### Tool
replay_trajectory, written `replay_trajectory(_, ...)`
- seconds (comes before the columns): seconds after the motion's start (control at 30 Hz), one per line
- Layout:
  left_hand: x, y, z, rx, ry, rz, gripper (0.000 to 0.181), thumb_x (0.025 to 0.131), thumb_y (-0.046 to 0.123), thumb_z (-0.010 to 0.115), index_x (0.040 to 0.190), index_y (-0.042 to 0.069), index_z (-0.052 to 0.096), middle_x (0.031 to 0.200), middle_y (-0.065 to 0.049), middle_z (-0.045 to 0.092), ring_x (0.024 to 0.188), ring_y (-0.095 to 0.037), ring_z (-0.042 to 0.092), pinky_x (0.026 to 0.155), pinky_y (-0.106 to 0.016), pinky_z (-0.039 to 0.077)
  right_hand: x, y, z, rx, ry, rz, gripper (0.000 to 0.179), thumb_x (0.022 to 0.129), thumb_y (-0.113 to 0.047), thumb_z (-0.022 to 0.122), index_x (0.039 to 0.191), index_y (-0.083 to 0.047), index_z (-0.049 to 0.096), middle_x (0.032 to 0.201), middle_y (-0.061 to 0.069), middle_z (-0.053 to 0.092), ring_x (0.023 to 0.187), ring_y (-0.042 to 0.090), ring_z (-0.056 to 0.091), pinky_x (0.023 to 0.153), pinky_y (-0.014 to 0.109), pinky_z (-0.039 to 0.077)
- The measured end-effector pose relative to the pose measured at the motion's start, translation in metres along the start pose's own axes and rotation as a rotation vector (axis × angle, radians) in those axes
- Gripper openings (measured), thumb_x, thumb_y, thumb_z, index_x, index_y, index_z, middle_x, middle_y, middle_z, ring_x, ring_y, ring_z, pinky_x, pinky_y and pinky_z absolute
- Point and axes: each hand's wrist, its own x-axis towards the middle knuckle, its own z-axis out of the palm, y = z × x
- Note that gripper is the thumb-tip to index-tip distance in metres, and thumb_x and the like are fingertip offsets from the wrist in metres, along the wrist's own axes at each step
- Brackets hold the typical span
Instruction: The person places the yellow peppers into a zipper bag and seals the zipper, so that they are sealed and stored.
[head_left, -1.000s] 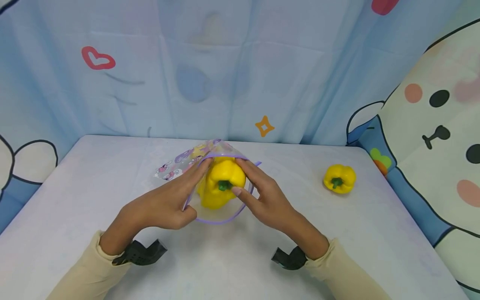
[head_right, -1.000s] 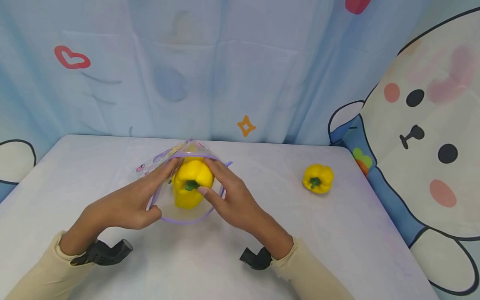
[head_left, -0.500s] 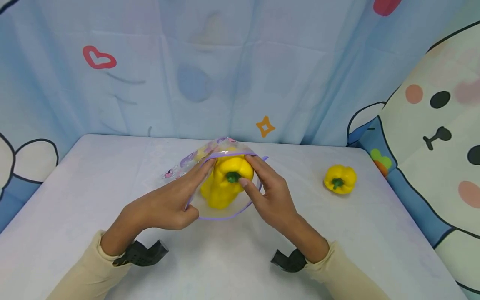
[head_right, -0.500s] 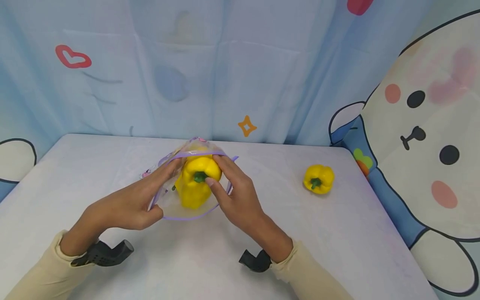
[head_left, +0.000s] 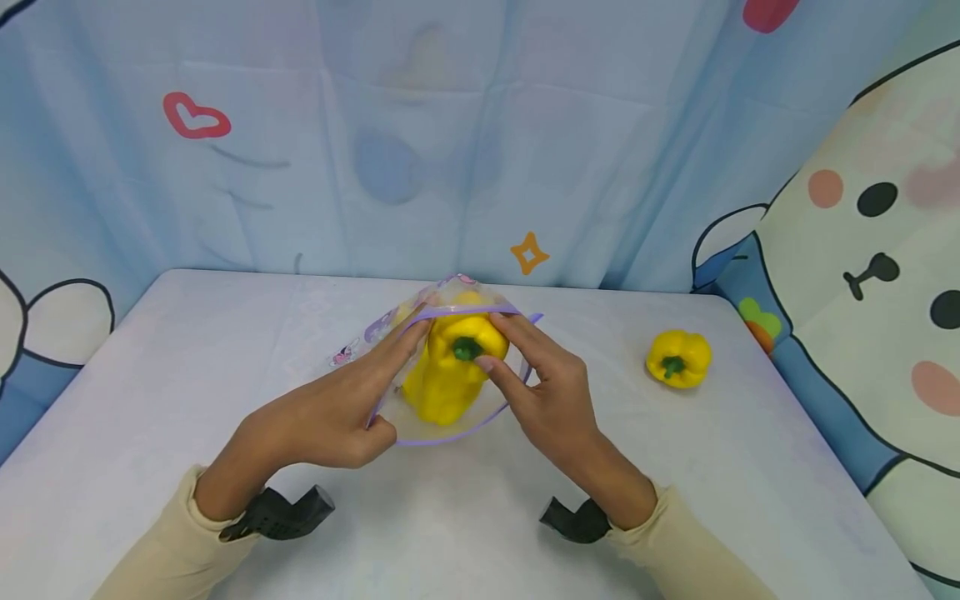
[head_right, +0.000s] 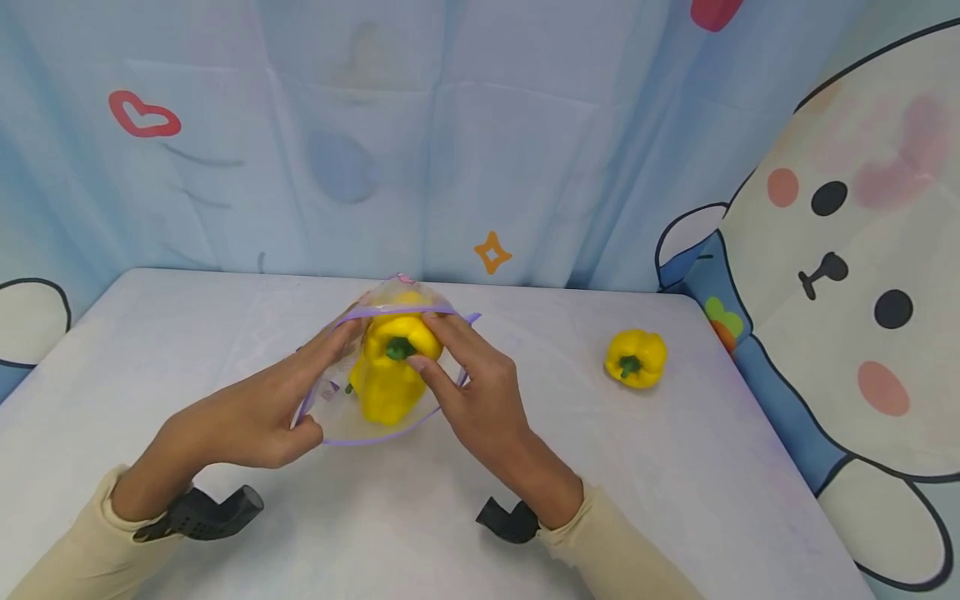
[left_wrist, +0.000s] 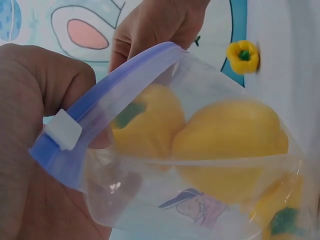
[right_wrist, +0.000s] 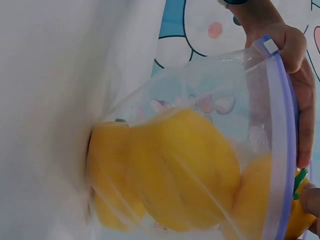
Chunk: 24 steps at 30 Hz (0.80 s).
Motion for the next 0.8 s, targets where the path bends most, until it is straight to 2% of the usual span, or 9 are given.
replay_trajectory(0.17, 0.0001, -0.0008, 0.0006, -0.007, 0.004, 0.005, 0.099, 0.072, -0.001, 0.05, 0.155, 0.004, -0.006, 0.162, -0.004, -0.01, 0.146, -0.018, 0.004, 0.115, -0.035, 0.013, 0.0011, 0.0003, 0.0007, 0.025, 0.005, -0.01, 0.057, 0.079, 0.009, 0.071, 0.134, 0.003, 0.056, 0.131, 0.011, 0.059, 0.118, 0.025, 0.057, 0.098, 0.034, 0.045)
replay_trajectory(0.3, 0.0003, -0.0007, -0.0004, -0.019, 0.017, 0.018, 0.102, 0.071, -0.002, 0.05, 0.155, 0.006, -0.007, 0.161, -0.003, -0.012, 0.147, -0.017, 0.002, 0.116, -0.034, 0.011, 0.0002, 0.001, 0.0003, 0.049, -0.027, -0.018, 0.055, 0.085, 0.01, 0.065, 0.138, 0.005, 0.051, 0.138, 0.013, 0.054, 0.123, 0.027, 0.053, 0.101, 0.035, 0.042)
replay_trajectory(0.43, 0.0008, -0.001, -0.0007, -0.029, 0.024, 0.031, 0.104, 0.069, -0.003, 0.05, 0.155, 0.008, -0.008, 0.161, -0.002, -0.014, 0.147, -0.017, 0.001, 0.116, -0.034, 0.009, -0.0007, 0.0028, -0.0009, 0.06, -0.027, -0.027, 0.051, 0.089, 0.01, 0.06, 0.138, 0.006, 0.05, 0.136, 0.014, 0.055, 0.118, 0.027, 0.055, 0.1, 0.036, 0.043)
replay_trajectory(0.6, 0.0011, -0.0017, -0.0002, -0.019, 0.025, 0.041, 0.105, 0.069, -0.003, 0.051, 0.155, 0.008, -0.008, 0.161, -0.002, -0.014, 0.147, -0.018, 0.001, 0.116, -0.034, 0.01, -0.0012, 0.0053, -0.0009, 0.058, 0.027, -0.054, 0.047, 0.088, 0.005, 0.064, 0.133, 0.006, 0.054, 0.132, 0.015, 0.058, 0.116, 0.028, 0.058, 0.097, 0.036, 0.045)
replay_trajectory(0.8, -0.0004, 0.0, -0.0006, 0.006, 0.014, 0.022, 0.099, 0.071, -0.002, 0.048, 0.155, 0.004, -0.005, 0.162, -0.004, -0.009, 0.147, -0.018, 0.004, 0.115, -0.037, 0.014, 0.0007, 0.009, 0.0003, 0.062, 0.115, -0.136, 0.041, 0.09, -0.016, 0.065, 0.123, 0.008, 0.063, 0.124, 0.017, 0.063, 0.107, 0.03, 0.064, 0.089, 0.033, 0.05)
